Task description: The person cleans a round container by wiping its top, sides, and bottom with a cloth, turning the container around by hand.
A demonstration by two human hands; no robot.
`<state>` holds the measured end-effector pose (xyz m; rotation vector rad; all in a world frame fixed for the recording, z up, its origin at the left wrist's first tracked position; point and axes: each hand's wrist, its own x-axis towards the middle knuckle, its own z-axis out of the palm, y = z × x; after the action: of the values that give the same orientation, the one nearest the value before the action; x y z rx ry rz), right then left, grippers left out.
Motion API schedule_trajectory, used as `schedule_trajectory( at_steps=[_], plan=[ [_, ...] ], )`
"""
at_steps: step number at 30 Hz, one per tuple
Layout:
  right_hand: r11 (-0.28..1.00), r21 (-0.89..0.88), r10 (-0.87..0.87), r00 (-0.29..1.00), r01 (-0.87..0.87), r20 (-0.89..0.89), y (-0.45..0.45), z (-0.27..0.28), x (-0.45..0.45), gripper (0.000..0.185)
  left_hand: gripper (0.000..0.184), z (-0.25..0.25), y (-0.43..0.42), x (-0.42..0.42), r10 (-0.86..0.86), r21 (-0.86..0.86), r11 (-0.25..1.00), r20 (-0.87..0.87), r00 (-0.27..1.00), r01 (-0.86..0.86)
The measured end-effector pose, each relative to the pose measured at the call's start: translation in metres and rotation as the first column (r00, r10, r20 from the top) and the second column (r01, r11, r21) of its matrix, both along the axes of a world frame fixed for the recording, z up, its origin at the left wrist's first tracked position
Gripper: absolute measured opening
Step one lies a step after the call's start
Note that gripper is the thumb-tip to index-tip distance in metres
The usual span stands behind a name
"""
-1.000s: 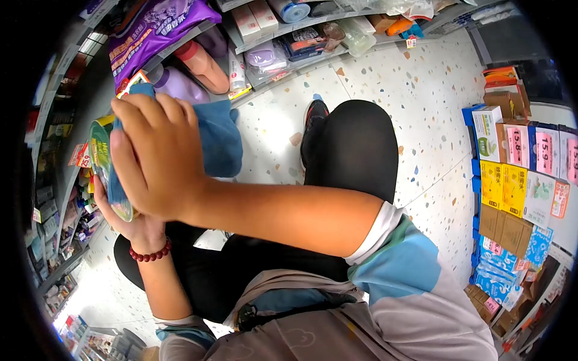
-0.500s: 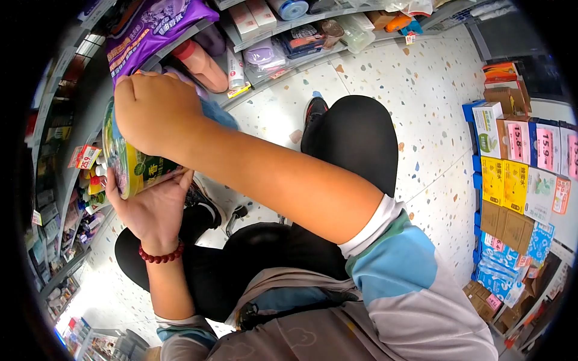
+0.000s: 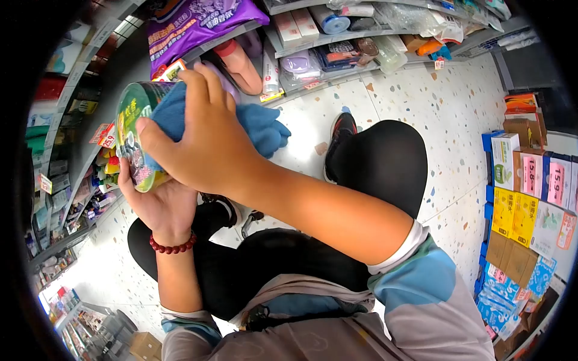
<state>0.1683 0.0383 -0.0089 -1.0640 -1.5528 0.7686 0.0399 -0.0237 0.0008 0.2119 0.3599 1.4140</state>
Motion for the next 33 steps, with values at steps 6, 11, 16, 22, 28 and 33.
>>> schedule_trajectory(
  at_steps=[6, 11, 16, 22, 28, 33],
  plan=[
    [0.945, -0.226, 0.173, 0.948, -0.237, -0.269, 0.007, 0.013, 0.016, 0.068, 0.074, 0.004, -0.002, 0.006, 0.052, -0.078, 0.995, -0.174, 0.983, -0.067],
    [0.811, -0.345, 0.200, 0.778, -0.473, -0.596, 0.030, 0.013, 0.033, 0.059, 0.090, -0.005, -0.007, -0.004, 0.008, 0.018, 1.000, -0.345, 0.938, -0.002],
    [0.506, -0.421, -0.012, 0.481, -0.753, -0.876, 0.048, 0.047, 0.065, 0.056, 0.101, -0.006, 0.002, -0.039, 0.211, 0.272, 0.961, -0.831, 0.514, 0.046],
    [0.400, -0.512, 0.105, 0.593, -0.760, -0.799, 0.048, 0.046, 0.059, 0.055, 0.093, 0.006, 0.013, -0.037, -0.047, 0.049, 0.997, -0.200, 0.979, 0.058],
    [0.379, -0.694, 0.270, 0.790, -0.613, -0.550, 0.042, 0.036, 0.050, 0.080, 0.052, -0.003, 0.002, -0.034, -0.179, -0.101, 0.982, -0.208, 0.962, 0.161],
    [0.636, -0.622, 0.306, 0.889, -0.456, -0.340, 0.047, 0.025, 0.044, 0.072, 0.053, -0.003, -0.008, -0.023, -0.093, -0.067, 0.995, -0.218, 0.972, 0.080]
  ],
)
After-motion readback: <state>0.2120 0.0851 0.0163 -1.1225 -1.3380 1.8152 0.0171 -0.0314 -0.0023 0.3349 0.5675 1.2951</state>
